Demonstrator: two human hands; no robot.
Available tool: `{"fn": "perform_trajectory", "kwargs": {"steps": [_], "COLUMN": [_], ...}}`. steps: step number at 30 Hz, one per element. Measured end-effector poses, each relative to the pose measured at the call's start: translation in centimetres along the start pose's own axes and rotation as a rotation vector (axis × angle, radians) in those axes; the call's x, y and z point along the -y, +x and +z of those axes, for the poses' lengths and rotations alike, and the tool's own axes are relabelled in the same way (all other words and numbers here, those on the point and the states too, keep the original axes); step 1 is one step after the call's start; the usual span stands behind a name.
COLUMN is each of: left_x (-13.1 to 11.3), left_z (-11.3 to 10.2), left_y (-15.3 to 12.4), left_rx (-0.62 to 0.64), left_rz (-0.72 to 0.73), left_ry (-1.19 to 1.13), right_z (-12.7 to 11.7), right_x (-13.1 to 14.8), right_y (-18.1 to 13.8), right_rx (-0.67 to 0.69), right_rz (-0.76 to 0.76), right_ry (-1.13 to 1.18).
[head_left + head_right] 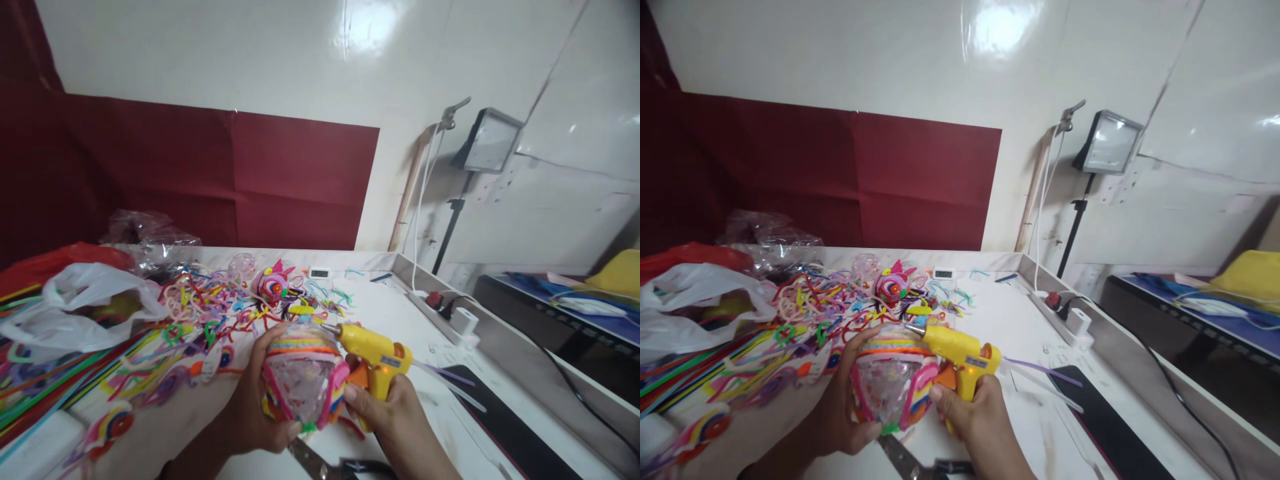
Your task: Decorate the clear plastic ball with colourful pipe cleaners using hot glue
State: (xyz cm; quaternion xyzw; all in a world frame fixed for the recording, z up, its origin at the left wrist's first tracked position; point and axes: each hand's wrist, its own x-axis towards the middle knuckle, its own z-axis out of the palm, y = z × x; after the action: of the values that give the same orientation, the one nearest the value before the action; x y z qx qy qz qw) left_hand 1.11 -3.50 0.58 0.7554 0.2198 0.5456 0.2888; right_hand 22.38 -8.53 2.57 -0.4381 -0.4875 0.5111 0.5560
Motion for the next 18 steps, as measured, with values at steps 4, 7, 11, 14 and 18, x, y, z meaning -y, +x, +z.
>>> {"fn": "perform_trajectory", "kwargs": {"steps": [4, 7, 11, 14, 18], "left_x": [-0.2, -0.13, 0.12, 0.18, 0.31], "left_z": [-0.09, -0.17, -0.15, -0.08, 0.04], "left_y": [0.02, -0.05, -0.26, -0.36, -0.43], "left_rx": [0.022, 0.021, 0.044, 0.035, 0.04], "left_rz": [0.001, -0.007, -0.02, -0.033, -0.05], "left_ry": [-0.009, 0.016, -0.033, -0.059, -0.077], "right_z": [-0.11, -0.15, -0.16, -0.08, 0.09], "right_x": [-0.57, -0.78, -0.9, -0.87, -0.66], "right_y": [0.32, 0.38, 0.33, 0.27, 0.17], "right_rx": [-0.006, -0.008, -0.007, -0.017, -0.024], "right_rz": [-0.005, -0.005, -0.007, -0.028, -0.029], "right_ry": [0.009, 0.028, 0.022, 0.016, 0.0]}}
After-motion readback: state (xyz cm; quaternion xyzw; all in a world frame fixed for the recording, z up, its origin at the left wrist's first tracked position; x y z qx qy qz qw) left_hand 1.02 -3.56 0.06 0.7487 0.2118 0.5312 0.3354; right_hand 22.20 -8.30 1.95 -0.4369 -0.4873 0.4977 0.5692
